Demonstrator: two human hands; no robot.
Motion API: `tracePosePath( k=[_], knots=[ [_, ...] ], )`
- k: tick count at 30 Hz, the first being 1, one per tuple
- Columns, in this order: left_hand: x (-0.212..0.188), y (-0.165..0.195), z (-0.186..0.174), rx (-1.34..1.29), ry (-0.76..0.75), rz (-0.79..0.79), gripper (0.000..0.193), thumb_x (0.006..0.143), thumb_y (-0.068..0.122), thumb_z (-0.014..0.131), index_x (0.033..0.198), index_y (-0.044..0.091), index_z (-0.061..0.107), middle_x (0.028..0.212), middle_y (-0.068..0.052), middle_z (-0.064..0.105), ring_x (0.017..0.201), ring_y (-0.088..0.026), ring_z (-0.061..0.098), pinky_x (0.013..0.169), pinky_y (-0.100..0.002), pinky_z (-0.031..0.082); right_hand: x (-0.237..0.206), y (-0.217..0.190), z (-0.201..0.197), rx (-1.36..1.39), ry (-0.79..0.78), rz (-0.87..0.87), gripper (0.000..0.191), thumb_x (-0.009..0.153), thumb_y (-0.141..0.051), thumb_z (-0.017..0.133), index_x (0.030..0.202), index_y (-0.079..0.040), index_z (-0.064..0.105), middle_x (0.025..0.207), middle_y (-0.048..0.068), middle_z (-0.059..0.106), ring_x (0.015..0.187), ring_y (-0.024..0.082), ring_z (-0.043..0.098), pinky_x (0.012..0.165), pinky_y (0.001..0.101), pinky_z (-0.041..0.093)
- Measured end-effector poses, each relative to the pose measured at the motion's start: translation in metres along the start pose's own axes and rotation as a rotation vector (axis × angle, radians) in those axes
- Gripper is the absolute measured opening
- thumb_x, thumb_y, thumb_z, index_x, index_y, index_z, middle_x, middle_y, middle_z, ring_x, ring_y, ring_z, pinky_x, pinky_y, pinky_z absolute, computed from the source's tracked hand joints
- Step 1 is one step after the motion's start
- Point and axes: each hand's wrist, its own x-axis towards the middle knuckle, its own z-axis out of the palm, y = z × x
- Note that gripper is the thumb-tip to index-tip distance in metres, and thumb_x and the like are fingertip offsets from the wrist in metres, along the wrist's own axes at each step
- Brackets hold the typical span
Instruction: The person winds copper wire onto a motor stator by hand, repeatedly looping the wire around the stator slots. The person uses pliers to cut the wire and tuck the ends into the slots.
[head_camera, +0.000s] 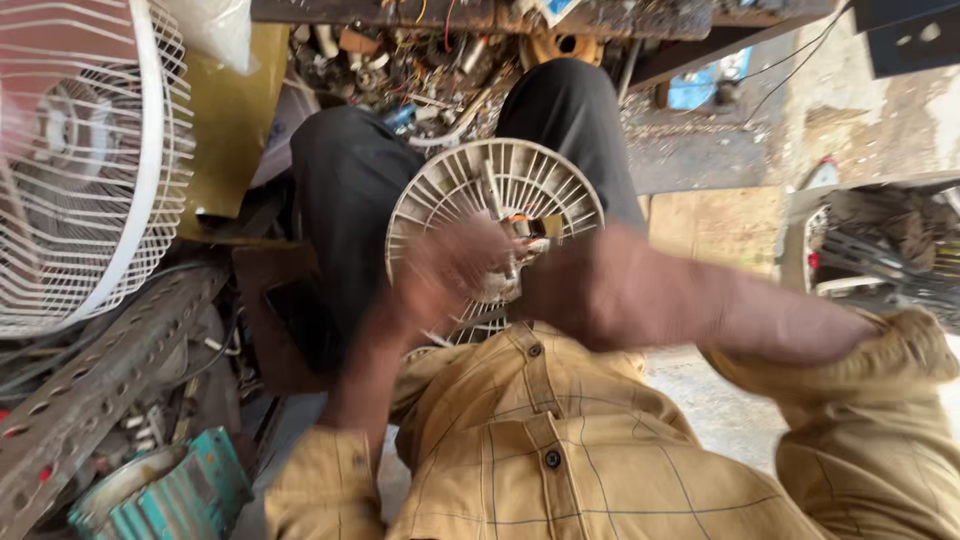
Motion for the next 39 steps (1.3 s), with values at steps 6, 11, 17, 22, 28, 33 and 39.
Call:
tracePosePath(
  k=[6,11,17,22,28,33,39],
  knots=[
    [-0.030,-0.018,0.021,0.227,0.231,0.195,0.015,0.101,0.019,0.077,0.097,0.006,0.069,0.089,-0.004,0.070,0.073,-0.015,0.067,0.069,-0.029,0.056,-0.013,0.114,0.022,0.054,0.225,0.282,0.006,0.088,-0.008,0.075,0.094,-0.008,0.075,0.082,0.008,0.071,0.067,0.022,0.069,0.059,0.0354,0.056],
    [0.060,-0.045,0.000,0.340,-0.014,0.033,0.030,0.089,0.029,0.085,0.085,0.004,0.071,0.082,-0.009,0.069,0.072,-0.019,0.064,0.066,-0.034,0.050,-0.027,0.112,-0.004,-0.512,0.130,0.548,0.012,0.089,-0.024,0.083,0.096,-0.014,0.081,0.068,0.011,0.069,0.061,0.029,0.065,0.054,0.0429,0.053],
    [0.047,-0.012,-0.016,0.049,0.029,-0.208,0.012,0.095,0.017,0.077,0.094,0.005,0.073,0.087,-0.008,0.072,0.077,-0.021,0.070,0.070,-0.034,0.055,-0.007,-0.005,-0.004,-0.383,-0.381,0.151,0.010,0.085,-0.004,0.071,0.091,-0.008,0.076,0.081,0.007,0.073,0.069,0.019,0.071,0.056,0.0358,0.057],
    [-0.023,0.026,0.023,0.530,-0.013,0.205,0.018,0.092,0.005,0.075,0.109,0.002,0.070,0.098,-0.010,0.070,0.091,-0.024,0.069,0.078,-0.036,0.056,-0.008,0.036,-0.003,-0.153,0.056,-0.013,0.011,0.088,-0.005,0.076,0.098,-0.004,0.079,0.085,0.012,0.074,0.070,0.022,0.070,0.055,0.0336,0.053],
    [0.004,-0.003,0.019,-0.120,0.379,-0.025,0.006,0.094,0.005,0.074,0.094,0.004,0.068,0.086,-0.004,0.066,0.073,-0.010,0.059,0.060,-0.024,0.049,-0.027,0.137,0.020,-0.280,0.290,0.294,0.003,0.095,-0.015,0.078,0.096,-0.013,0.079,0.083,0.005,0.073,0.069,0.015,0.068,0.059,0.0298,0.054],
    [0.078,-0.037,-0.008,0.492,-0.391,-0.210,0.026,0.089,0.026,0.089,0.078,0.007,0.072,0.081,-0.004,0.073,0.072,-0.014,0.068,0.072,-0.030,0.052,-0.032,0.083,-0.014,-0.446,-0.085,0.627,0.007,0.097,-0.024,0.074,0.094,-0.023,0.080,0.073,0.001,0.071,0.054,0.013,0.064,0.048,0.0317,0.048],
    [0.041,0.001,-0.012,0.074,0.045,-0.107,0.010,0.101,0.013,0.075,0.099,0.003,0.073,0.095,-0.007,0.072,0.077,-0.014,0.068,0.068,-0.030,0.056,0.016,-0.009,-0.018,-0.144,-0.226,0.132,0.009,0.093,-0.004,0.068,0.097,-0.009,0.074,0.076,0.005,0.069,0.059,0.016,0.064,0.050,0.0323,0.049]
  ],
)
